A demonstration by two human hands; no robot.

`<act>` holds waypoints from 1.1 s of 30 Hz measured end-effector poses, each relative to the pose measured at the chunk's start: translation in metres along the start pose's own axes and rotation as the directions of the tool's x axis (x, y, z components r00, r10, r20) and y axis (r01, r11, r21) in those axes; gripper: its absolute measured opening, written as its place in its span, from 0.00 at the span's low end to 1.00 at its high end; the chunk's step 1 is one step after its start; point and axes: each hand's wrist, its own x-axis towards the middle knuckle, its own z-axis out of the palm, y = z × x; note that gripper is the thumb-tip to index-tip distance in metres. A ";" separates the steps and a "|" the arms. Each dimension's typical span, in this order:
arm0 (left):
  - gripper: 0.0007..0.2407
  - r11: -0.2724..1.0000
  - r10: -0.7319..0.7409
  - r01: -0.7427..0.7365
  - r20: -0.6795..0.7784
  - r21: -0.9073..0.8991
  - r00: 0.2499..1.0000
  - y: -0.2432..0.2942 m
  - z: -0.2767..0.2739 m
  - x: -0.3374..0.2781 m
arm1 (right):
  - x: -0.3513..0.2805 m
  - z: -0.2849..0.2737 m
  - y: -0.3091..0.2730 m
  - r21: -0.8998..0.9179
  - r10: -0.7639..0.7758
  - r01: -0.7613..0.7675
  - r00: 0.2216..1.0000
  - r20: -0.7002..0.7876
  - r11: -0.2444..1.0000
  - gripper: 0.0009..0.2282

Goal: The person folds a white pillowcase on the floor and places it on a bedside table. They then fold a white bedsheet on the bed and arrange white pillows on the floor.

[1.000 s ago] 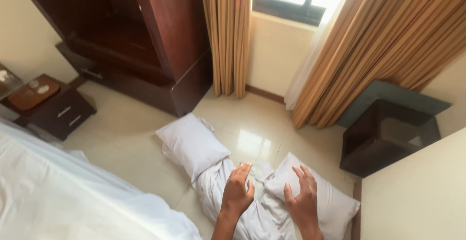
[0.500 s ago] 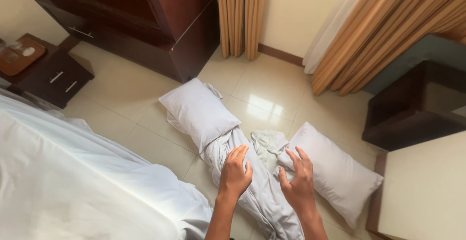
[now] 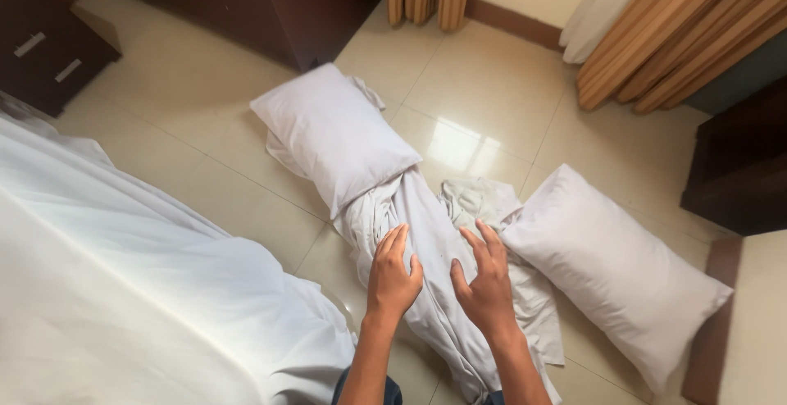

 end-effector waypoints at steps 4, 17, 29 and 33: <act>0.23 0.999 -0.031 0.031 0.011 -0.045 0.999 -0.059 0.050 -0.007 | -0.020 0.062 0.064 0.005 0.004 -0.004 1.000 0.015 1.000 0.23; 0.22 0.996 0.061 -0.064 0.037 0.059 0.997 -0.223 0.175 -0.022 | -0.072 0.213 0.222 -0.081 -0.090 0.090 0.996 -0.004 0.993 0.24; 0.24 0.983 -0.024 -0.003 0.147 0.185 0.989 -0.317 0.245 -0.025 | -0.097 0.272 0.308 -0.162 -0.001 0.011 0.998 0.064 0.987 0.24; 0.28 0.954 -0.086 0.030 0.177 0.300 0.981 -0.365 0.276 -0.039 | -0.120 0.301 0.333 -0.187 0.066 -0.037 0.987 0.148 0.982 0.26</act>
